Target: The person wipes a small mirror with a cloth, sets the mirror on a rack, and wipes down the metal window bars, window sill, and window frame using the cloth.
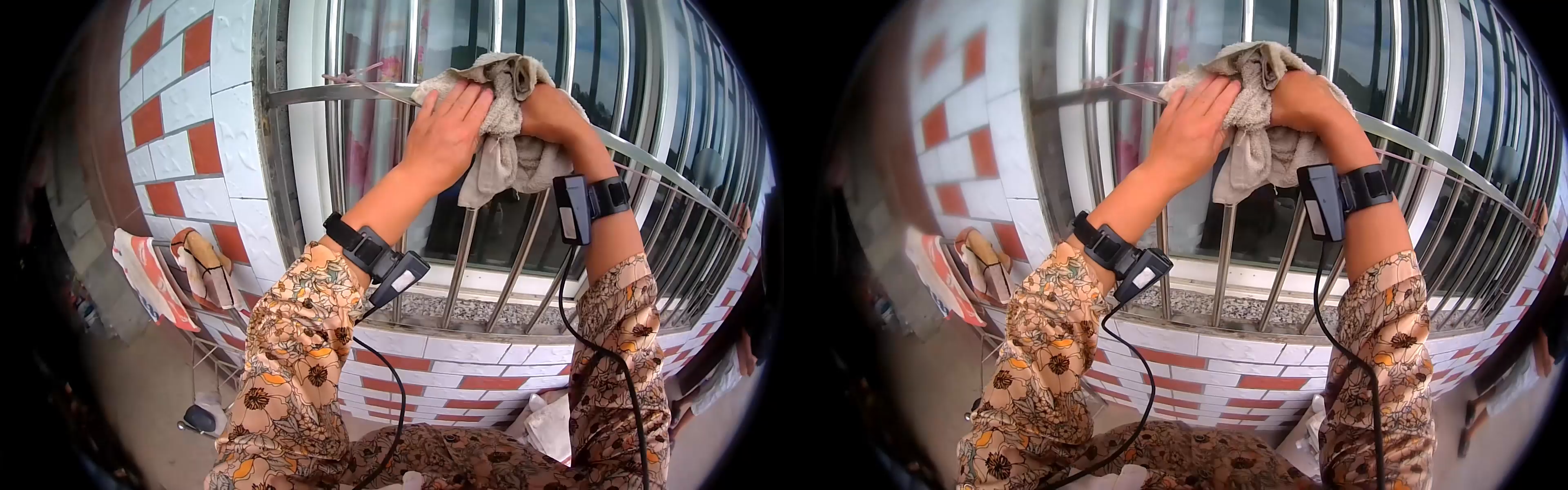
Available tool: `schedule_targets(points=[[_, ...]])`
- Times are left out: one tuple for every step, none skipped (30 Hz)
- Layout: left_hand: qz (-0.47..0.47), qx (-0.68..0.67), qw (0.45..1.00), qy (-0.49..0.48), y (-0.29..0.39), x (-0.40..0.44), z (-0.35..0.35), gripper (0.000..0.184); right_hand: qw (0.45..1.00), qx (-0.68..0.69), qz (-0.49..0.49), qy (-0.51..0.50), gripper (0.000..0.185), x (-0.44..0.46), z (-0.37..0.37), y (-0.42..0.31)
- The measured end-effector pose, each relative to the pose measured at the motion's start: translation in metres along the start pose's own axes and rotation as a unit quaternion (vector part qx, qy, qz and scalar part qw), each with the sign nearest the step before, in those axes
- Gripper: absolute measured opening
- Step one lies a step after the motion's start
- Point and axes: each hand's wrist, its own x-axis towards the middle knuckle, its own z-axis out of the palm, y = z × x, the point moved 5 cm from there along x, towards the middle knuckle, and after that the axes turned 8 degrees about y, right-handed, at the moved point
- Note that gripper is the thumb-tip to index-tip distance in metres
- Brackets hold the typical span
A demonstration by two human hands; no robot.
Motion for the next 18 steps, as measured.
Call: schedule_targets(points=[[0.005,-0.01,1.0,0.006,-0.001,-0.001,-0.001,0.053,0.998,0.054,0.036,-0.01,0.037,0.002,0.001,0.005],[0.008,-0.021,1.0,0.015,-0.001,-0.004,-0.003,0.053,0.998,0.043,0.029,-0.046,0.035,0.001,0.004,0.007],[0.006,-0.031,0.999,0.008,0.0,-0.01,-0.009,0.053,0.997,0.044,0.037,-0.054,0.035,-0.008,0.01,0.005],[0.001,-0.066,0.998,-0.005,0.001,-0.015,-0.02,0.055,0.996,0.045,0.013,0.077,0.034,-0.015,0.006,0.003],[0.003,-0.097,0.995,-0.008,0.005,-0.018,-0.035,0.057,0.975,0.035,-0.017,0.218,0.034,-0.026,-0.007,0.001],[0.011,-0.103,0.994,-0.018,0.006,-0.029,-0.053,0.059,0.954,-0.025,-0.022,0.298,0.035,-0.039,-0.006,-0.005],[0.006,-0.121,0.992,-0.038,0.004,-0.044,-0.069,0.056,0.958,0.017,0.019,0.284,0.038,-0.045,-0.018,-0.012],[0.002,-0.138,0.989,-0.059,0.0,-0.059,-0.084,0.052,0.949,-0.031,0.01,0.315,0.039,-0.051,-0.012,-0.012],[-0.005,-0.136,0.988,-0.075,-0.005,-0.074,-0.099,0.055,0.937,-0.076,0.001,0.342,0.039,-0.057,-0.001,-0.012],[-0.013,-0.133,0.987,-0.093,-0.01,-0.088,-0.111,0.058,0.935,0.153,0.056,0.316,0.039,-0.061,-0.01,-0.021],[-0.013,-0.134,0.986,-0.095,-0.017,-0.099,-0.12,0.058,0.942,0.167,0.057,0.285,0.038,-0.051,-0.008,-0.038],[-0.032,-0.14,0.985,-0.099,-0.025,-0.11,-0.126,0.058,0.949,0.179,0.059,0.253,0.037,-0.042,-0.006,-0.055],[-0.053,-0.146,0.982,-0.105,-0.033,-0.121,-0.133,0.057,0.956,0.145,0.033,0.252,0.035,-0.025,-0.001,-0.069],[-0.07,-0.14,0.981,-0.116,-0.041,-0.129,-0.141,0.055,0.961,0.111,0.007,0.252,0.033,-0.009,0.003,-0.084],[-0.07,-0.14,0.981,-0.114,-0.048,-0.136,-0.15,0.055,0.946,0.162,-0.005,0.28,0.03,0.014,0.004,-0.091],[-0.099,-0.131,0.979,-0.123,-0.057,-0.143,-0.158,0.054,0.993,-0.029,0.024,0.111,0.028,0.039,-0.004,-0.104],[-0.132,-0.125,0.974,-0.136,-0.063,-0.151,-0.165,0.053,0.995,-0.026,0.094,-0.027,0.027,0.055,0.008,-0.089],[-0.162,-0.133,0.967,-0.143,-0.071,-0.161,-0.171,0.052,0.995,0.0,0.088,-0.038,0.026,0.063,0.005,-0.087]])
